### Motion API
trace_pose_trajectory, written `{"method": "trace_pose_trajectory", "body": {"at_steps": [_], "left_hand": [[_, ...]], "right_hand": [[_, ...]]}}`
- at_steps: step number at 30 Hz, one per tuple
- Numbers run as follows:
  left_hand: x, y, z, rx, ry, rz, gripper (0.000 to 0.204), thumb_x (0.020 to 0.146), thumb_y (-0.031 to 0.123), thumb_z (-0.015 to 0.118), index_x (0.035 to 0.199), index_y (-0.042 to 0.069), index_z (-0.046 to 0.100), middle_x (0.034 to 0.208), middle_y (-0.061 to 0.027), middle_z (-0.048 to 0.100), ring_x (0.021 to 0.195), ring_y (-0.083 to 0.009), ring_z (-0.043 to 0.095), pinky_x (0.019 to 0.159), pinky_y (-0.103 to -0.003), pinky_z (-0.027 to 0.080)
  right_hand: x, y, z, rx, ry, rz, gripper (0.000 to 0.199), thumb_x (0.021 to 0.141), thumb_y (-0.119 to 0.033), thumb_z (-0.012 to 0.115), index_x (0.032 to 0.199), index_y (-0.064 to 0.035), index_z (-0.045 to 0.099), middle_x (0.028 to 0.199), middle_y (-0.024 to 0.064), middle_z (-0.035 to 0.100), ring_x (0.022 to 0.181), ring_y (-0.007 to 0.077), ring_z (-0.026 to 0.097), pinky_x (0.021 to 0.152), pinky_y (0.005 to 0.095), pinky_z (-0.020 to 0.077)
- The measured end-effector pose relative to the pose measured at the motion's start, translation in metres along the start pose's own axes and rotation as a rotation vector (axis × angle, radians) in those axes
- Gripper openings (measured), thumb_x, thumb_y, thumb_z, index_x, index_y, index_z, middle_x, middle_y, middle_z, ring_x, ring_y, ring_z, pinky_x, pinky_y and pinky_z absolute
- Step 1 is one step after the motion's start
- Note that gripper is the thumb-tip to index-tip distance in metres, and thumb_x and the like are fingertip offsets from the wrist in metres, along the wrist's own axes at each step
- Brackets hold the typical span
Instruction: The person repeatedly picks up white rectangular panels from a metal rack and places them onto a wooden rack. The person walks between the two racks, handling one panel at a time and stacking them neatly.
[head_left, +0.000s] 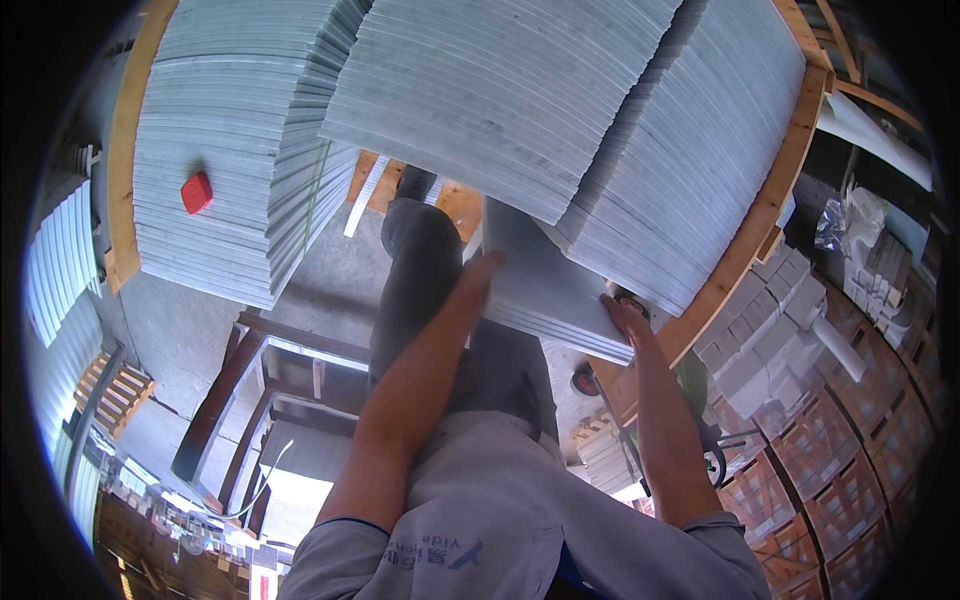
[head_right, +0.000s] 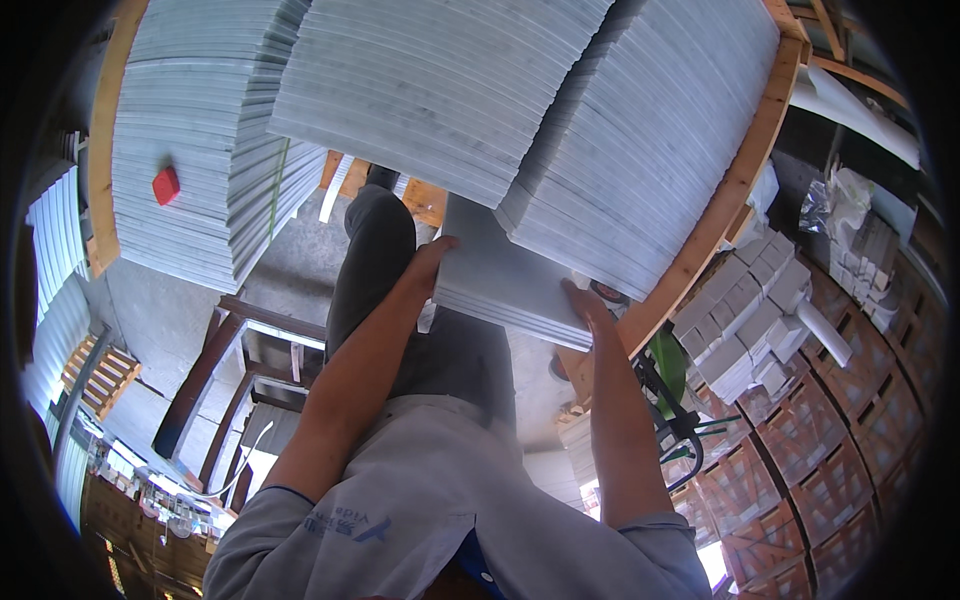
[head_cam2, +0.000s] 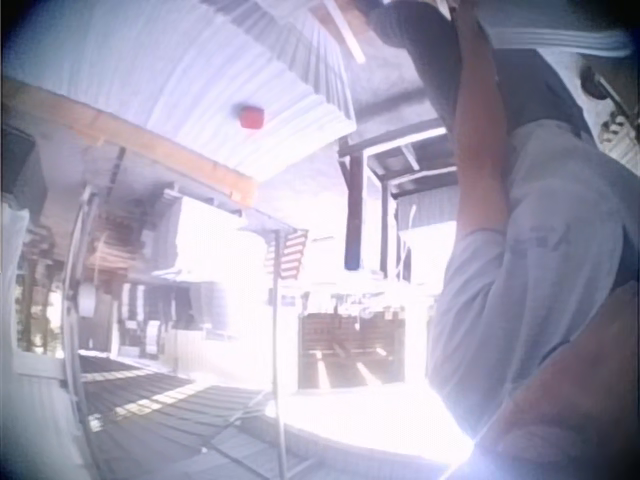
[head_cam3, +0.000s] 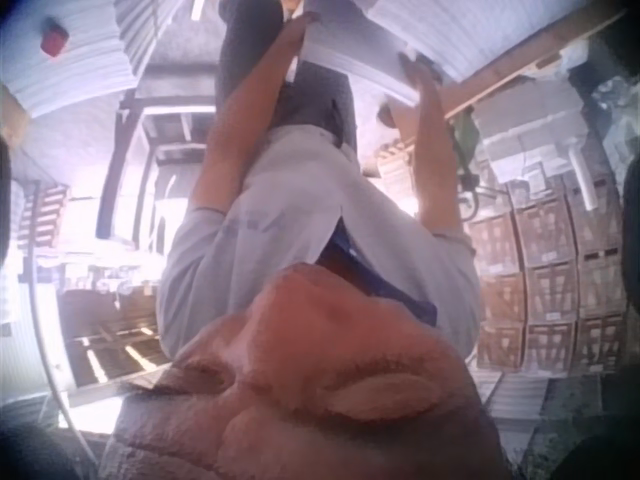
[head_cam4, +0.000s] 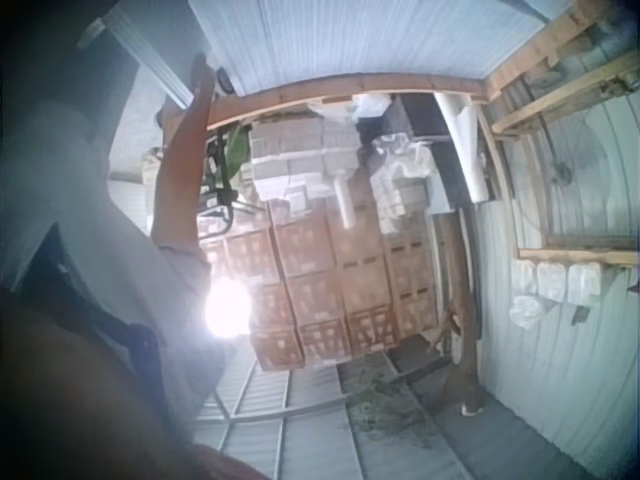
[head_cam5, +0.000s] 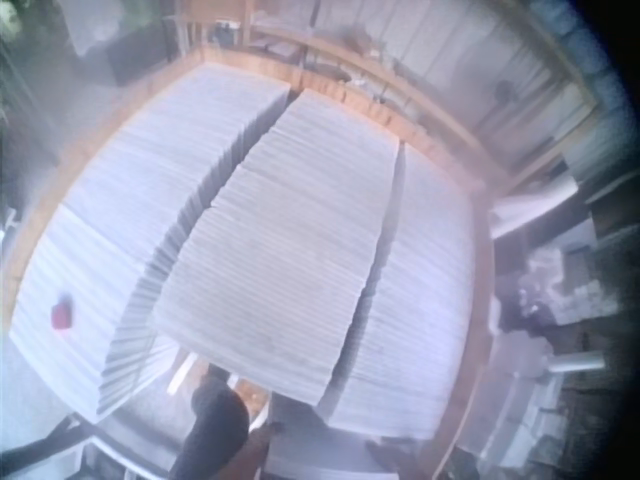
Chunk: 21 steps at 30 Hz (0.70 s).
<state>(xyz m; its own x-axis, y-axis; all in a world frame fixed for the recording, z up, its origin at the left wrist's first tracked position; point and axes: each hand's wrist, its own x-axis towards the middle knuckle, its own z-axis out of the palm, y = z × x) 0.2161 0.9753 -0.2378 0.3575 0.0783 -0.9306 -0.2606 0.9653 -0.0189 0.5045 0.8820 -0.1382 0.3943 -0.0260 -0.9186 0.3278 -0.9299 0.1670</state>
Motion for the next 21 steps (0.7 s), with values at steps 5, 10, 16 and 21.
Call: {"method": "trace_pose_trajectory", "body": {"at_steps": [5,10,16,21], "left_hand": [[0.005,0.001,-0.002,0.111,0.080,-0.016,0.031,0.078,0.026,0.056,0.096,0.001,0.055,0.081,-0.0093,0.058,0.076,-0.0223,0.058,0.073,-0.035,0.048],[-0.002,0.008,0.011,0.028,-0.004,-0.082,0.030,0.076,0.025,0.057,0.093,0.001,0.055,0.082,-0.0118,0.057,0.076,-0.0244,0.057,0.070,-0.037,0.046],[-0.015,0.013,0.031,0.057,-0.054,-0.037,0.030,0.081,0.025,0.052,0.095,-0.001,0.054,0.085,-0.0137,0.058,0.079,-0.0271,0.058,0.073,-0.040,0.047],[-0.027,0.008,0.038,0.026,-0.066,-0.104,0.025,0.082,0.020,0.050,0.099,0.001,0.052,0.089,-0.0126,0.059,0.082,-0.0260,0.058,0.076,-0.039,0.048]], "right_hand": [[0.045,0.028,0.009,0.048,-0.046,0.010,0.066,0.082,-0.054,0.048,0.105,0.0069,0.059,0.094,0.0193,0.062,0.084,0.0237,0.060,0.079,0.0336,0.0429],[0.037,0.032,-0.003,-0.173,0.011,-0.043,0.066,0.080,-0.055,0.048,0.100,0.0063,0.062,0.091,0.0207,0.064,0.083,0.0252,0.061,0.077,0.0357,0.0434],[-0.055,0.024,-0.011,-0.092,0.292,-0.042,0.063,0.076,-0.050,0.054,0.105,0.0057,0.058,0.103,0.0261,0.059,0.097,0.0363,0.057,0.085,0.0394,0.0417],[-0.134,0.053,0.031,0.179,0.707,-0.078,0.063,0.077,-0.045,0.057,0.119,0.0014,0.047,0.102,0.0270,0.057,0.092,0.0368,0.059,0.082,0.0441,0.0456]]}}
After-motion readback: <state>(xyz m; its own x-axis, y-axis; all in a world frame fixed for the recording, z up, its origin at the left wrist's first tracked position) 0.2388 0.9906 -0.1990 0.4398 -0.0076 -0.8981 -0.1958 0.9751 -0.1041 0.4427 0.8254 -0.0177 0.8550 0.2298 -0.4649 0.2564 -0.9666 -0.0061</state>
